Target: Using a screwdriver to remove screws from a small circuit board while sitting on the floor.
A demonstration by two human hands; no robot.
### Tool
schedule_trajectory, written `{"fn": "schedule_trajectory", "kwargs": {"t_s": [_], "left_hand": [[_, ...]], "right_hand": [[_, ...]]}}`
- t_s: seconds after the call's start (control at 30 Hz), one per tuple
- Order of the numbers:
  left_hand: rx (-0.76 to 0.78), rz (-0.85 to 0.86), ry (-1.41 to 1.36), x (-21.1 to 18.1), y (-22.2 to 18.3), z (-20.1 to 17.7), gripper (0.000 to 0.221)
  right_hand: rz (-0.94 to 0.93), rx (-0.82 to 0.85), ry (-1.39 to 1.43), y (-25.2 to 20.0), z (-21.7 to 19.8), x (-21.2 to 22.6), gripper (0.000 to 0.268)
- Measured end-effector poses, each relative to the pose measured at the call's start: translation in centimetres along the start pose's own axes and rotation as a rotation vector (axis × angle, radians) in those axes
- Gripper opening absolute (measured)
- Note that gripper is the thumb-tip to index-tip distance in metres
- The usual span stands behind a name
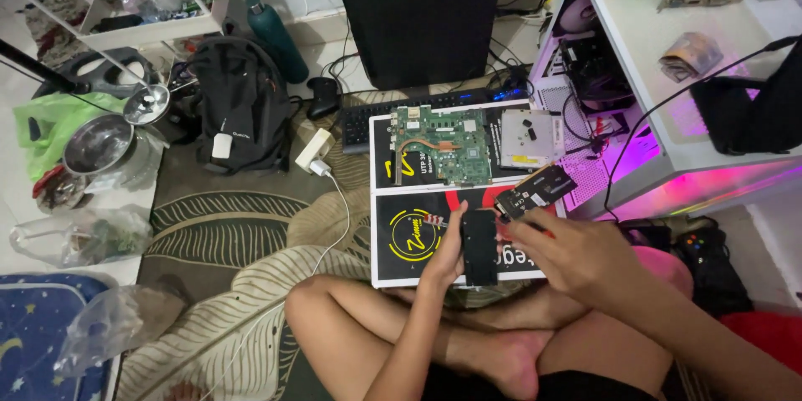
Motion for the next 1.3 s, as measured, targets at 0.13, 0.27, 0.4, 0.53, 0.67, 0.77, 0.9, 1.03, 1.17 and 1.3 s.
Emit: {"fn": "schedule_trajectory", "kwargs": {"t_s": [0.13,0.27,0.4,0.53,0.67,0.77,0.9,1.03,1.17,1.3], "left_hand": [[0.035,0.000,-0.020,0.3,0.5,-0.5,0.059],[0.029,0.003,-0.034,0.3,0.5,-0.6,0.063],[0.017,0.020,-0.038,0.3,0.5,-0.6,0.064],[0.008,0.007,-0.067,0.2,0.9,-1.1,0.061],[0.354,0.065,-0.056,-1.2,-1.4,0.9,0.060],[0.345,0.100,-0.024,-1.5,-1.8,0.9,0.062],[0.229,0.119,0.031,-2.1,-2.6,1.0,0.060],[0.042,0.032,-0.002,-0.7,-0.6,0.2,0.064],[0.037,0.031,-0.017,-0.4,0.1,0.1,0.064],[0.019,0.032,-0.036,-1.2,-1.3,0.4,0.060]], "right_hand": [[-0.055,-0.176,-0.214,0.4,-1.1,0.2,0.030],[-0.004,-0.112,-0.038,-0.2,-0.4,-0.2,0.023],[-0.055,-0.166,-0.121,-0.4,-0.8,0.3,0.031],[-0.155,-0.200,-0.092,0.0,-1.3,0.8,0.010],[-0.233,-0.156,0.022,0.8,-2.3,1.8,0.021],[-0.141,-0.232,0.093,1.1,-2.6,1.8,0.018],[-0.146,-0.253,0.157,1.4,-2.0,2.1,0.020],[-0.066,-0.383,0.221,1.5,-1.0,2.0,0.009],[-0.080,-0.385,0.215,1.8,-0.7,2.1,0.009],[-0.140,-0.398,0.164,1.9,-1.1,2.8,0.009]]}}
Point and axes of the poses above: each hand's wrist, its own y-axis towards the middle knuckle, its own z-axis out of the palm, x = y × z, the point moved 7 cm from there along y, towards the middle knuckle, and after that the axes turned 12 degrees about -x, right-handed, at the moved point
